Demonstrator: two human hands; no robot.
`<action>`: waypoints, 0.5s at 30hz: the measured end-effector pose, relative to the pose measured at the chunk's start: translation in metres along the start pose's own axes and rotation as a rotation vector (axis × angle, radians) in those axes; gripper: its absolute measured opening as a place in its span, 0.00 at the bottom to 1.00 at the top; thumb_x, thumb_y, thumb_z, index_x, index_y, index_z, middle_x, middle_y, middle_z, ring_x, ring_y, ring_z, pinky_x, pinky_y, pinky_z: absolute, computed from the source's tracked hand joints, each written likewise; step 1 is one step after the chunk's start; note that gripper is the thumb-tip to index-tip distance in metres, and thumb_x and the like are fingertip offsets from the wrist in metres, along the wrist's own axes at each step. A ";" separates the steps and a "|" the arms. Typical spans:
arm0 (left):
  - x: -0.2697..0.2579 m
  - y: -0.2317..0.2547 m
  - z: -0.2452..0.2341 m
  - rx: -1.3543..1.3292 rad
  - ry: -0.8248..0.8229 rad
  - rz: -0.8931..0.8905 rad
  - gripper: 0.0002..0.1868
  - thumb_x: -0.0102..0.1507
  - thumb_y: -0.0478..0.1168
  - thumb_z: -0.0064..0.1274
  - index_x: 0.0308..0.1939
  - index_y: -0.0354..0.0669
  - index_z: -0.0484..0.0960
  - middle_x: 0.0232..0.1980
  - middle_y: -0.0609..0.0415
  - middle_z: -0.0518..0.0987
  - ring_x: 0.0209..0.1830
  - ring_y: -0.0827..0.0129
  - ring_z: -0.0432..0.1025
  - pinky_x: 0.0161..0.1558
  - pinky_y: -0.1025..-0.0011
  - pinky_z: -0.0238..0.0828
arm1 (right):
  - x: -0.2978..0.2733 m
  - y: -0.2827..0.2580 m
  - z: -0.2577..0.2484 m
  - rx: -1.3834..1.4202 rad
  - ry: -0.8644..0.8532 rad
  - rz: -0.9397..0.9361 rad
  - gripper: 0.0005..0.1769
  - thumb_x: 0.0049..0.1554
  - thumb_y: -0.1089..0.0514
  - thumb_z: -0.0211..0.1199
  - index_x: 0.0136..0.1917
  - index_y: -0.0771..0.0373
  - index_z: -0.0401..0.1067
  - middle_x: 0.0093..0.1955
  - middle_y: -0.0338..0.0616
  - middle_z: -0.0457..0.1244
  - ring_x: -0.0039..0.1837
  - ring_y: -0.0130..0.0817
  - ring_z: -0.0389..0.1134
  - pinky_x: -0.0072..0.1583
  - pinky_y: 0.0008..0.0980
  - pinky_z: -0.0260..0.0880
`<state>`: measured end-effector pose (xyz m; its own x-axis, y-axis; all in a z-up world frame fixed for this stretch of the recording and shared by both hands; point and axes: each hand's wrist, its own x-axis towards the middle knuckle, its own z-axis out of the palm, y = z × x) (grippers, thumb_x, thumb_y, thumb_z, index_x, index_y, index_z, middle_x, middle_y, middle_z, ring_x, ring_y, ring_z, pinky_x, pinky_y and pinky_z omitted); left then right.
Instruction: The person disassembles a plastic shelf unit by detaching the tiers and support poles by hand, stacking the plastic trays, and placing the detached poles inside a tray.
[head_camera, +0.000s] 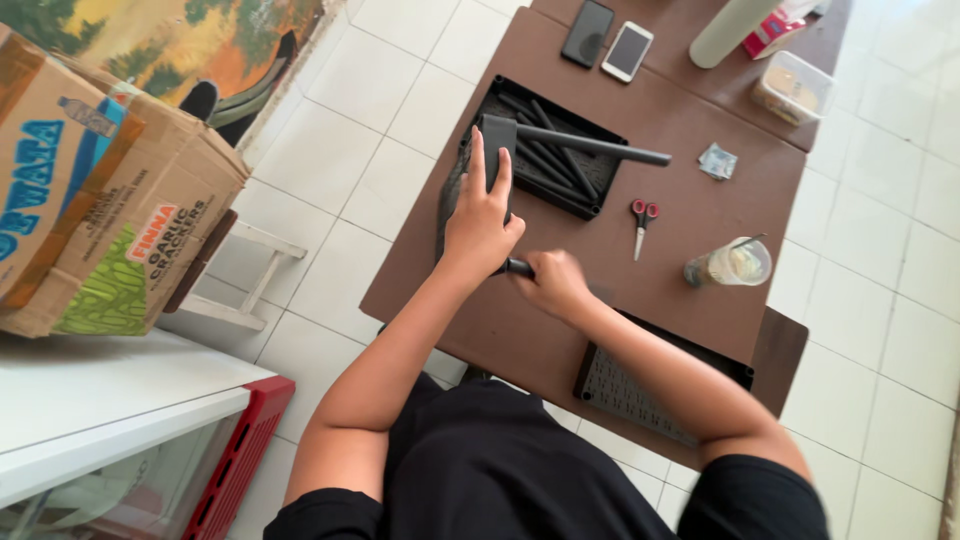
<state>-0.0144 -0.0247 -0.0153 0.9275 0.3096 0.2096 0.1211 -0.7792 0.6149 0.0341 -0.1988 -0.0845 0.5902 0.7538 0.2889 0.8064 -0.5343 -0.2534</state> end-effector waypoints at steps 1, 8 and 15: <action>-0.004 -0.005 0.000 0.013 0.098 0.118 0.47 0.55 0.38 0.58 0.77 0.39 0.57 0.83 0.38 0.34 0.77 0.39 0.59 0.56 0.62 0.77 | -0.004 0.005 0.010 0.203 -0.406 0.186 0.18 0.54 0.46 0.68 0.32 0.61 0.73 0.25 0.41 0.61 0.29 0.38 0.65 0.37 0.41 0.65; -0.009 -0.029 -0.028 -0.126 -0.008 -0.009 0.46 0.56 0.35 0.56 0.78 0.39 0.57 0.84 0.40 0.35 0.75 0.46 0.62 0.48 0.65 0.78 | -0.024 0.099 0.048 0.498 -0.638 0.015 0.25 0.51 0.51 0.70 0.54 0.70 0.66 0.48 0.56 0.65 0.47 0.46 0.69 0.47 0.44 0.69; -0.003 -0.022 -0.040 -0.153 -0.115 -0.117 0.45 0.57 0.37 0.54 0.79 0.42 0.57 0.86 0.44 0.35 0.63 0.51 0.72 0.48 0.64 0.76 | 0.064 0.130 0.052 0.016 -0.525 0.508 0.30 0.66 0.49 0.52 0.79 0.36 0.52 0.60 0.52 0.66 0.62 0.55 0.68 0.58 0.52 0.68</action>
<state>-0.0335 0.0130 0.0011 0.9455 0.3221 0.0468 0.1840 -0.6473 0.7397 0.1746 -0.1998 -0.1471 0.7926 0.5008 -0.3478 0.4350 -0.8642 -0.2529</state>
